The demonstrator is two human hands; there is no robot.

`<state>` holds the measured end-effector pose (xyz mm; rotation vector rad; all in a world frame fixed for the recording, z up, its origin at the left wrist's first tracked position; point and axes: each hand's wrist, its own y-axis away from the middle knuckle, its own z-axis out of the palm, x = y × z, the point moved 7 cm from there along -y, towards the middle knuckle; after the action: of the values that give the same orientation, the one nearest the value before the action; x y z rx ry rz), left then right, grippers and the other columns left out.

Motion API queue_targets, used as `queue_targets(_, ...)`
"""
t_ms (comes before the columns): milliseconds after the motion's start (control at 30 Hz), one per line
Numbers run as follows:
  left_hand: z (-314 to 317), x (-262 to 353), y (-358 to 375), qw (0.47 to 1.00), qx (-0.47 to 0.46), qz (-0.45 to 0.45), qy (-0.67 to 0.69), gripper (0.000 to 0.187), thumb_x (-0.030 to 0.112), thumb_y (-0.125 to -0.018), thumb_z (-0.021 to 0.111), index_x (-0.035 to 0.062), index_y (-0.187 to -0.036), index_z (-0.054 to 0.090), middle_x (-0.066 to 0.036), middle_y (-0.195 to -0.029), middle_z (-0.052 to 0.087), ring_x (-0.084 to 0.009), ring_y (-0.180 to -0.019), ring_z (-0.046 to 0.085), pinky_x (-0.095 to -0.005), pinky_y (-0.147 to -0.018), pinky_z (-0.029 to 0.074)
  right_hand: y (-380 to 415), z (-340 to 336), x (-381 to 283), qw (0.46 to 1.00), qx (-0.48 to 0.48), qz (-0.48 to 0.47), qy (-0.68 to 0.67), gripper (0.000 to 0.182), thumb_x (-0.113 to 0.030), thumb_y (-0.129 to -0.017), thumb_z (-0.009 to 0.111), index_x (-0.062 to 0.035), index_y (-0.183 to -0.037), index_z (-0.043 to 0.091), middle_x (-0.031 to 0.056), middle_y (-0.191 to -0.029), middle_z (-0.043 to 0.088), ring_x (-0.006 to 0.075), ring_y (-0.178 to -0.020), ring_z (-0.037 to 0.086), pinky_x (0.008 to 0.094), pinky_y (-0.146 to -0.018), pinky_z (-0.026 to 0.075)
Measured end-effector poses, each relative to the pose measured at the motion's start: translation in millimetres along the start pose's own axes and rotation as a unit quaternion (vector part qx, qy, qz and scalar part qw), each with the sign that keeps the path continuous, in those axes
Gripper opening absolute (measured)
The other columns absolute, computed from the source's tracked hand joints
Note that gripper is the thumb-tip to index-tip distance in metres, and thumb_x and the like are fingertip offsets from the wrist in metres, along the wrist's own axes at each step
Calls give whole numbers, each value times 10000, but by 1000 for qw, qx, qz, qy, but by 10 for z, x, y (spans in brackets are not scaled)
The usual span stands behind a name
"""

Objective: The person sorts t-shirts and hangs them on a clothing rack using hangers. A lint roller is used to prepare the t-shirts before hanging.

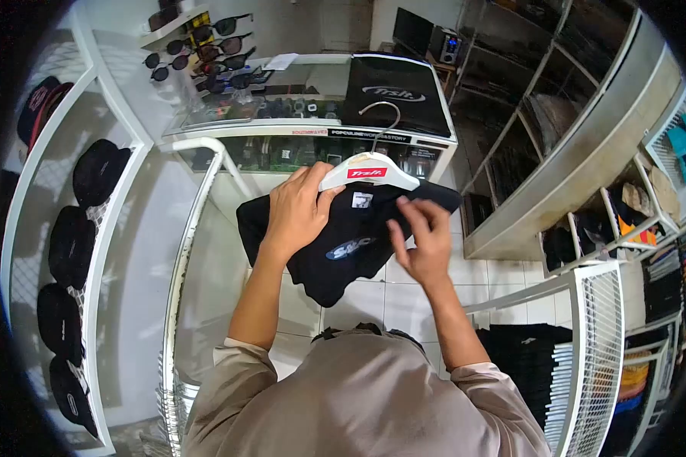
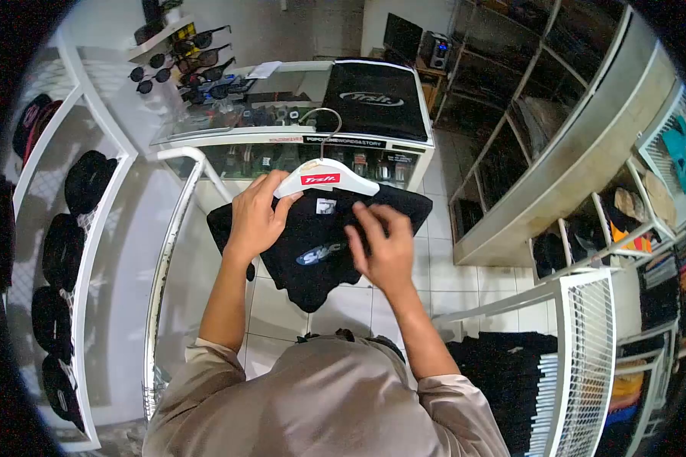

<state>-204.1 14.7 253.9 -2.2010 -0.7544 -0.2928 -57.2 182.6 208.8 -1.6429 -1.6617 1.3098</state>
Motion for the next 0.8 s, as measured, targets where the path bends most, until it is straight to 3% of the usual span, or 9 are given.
queue_targets(100,110,89,-65,998,-43,26,46,221,186,-935,713,54,-1091,627,-154,-907,676,-360,-787,668,-460,-681,506,-153,-352,149,986,18,19,164,479,-220,-839,838,-33,-1253,687,165,-1167,637,341,-1113,604,434,-971,459)
queue_targets(167,210,184,-136,993,-59,57,83,228,179,-927,729,37,-1078,634,-161,-901,663,-353,-720,651,-437,-640,499,-50,-418,520,982,-85,70,156,460,-311,-852,826,-45,-1201,689,152,-1104,662,313,-1074,616,436,-942,439)
queue_targets(200,302,198,-182,991,-88,41,94,236,173,-926,729,31,-1087,631,-175,-919,666,-364,-751,655,-437,-653,499,42,-475,725,976,-116,108,152,415,-354,-846,827,-47,-1088,691,142,-927,676,320,-910,650,437,-811,474)
queue_targets(300,665,270,-290,976,-162,15,143,320,225,-899,774,28,-1111,638,-197,-972,685,-389,-884,661,-439,-758,511,260,-794,838,956,-133,191,176,426,-452,-859,789,-55,-974,686,100,-777,644,330,-719,650,428,-677,493)
queue_targets(333,744,419,-331,976,-160,69,134,372,263,-872,804,31,-1113,642,-197,-996,694,-395,-931,658,-441,-805,508,323,-917,799,969,-79,144,185,442,-474,-851,795,-54,-909,671,104,-740,638,337,-664,646,430,-586,484)
queue_targets(400,882,800,-362,968,-150,139,145,498,356,-792,877,40,-1104,651,-188,-1026,715,-400,-1067,638,-456,-928,485,547,-1179,784,959,-65,178,209,442,-474,-847,799,-55,-908,676,105,-744,642,336,-677,650,427,-600,489)
queue_targets(500,1284,1406,-352,915,-256,114,289,439,294,-837,854,8,-1063,609,-220,-927,712,-409,-913,697,-437,-803,529,874,-1616,715,949,-29,211,234,442,-469,-824,826,-56,-905,690,108,-736,653,325,-671,656,408,-608,499)
queue_targets(600,1542,2022,-210,867,-333,191,319,358,271,-892,797,20,-1030,582,-219,-925,739,-438,-890,712,-464,-738,550,1256,-2194,549,920,15,299,253,422,-409,-777,886,-46,-906,714,115,-731,671,298,-637,661,373,-600,513)
queue_targets(800,1641,3396,495,783,-410,285,371,352,254,-909,778,8,-1058,573,-231,-895,727,-429,-862,716,-442,-732,543,2036,-3465,-143,874,104,368,301,390,-335,-742,923,-32,-901,737,118,-796,718,281,-690,707,345,-632,545)
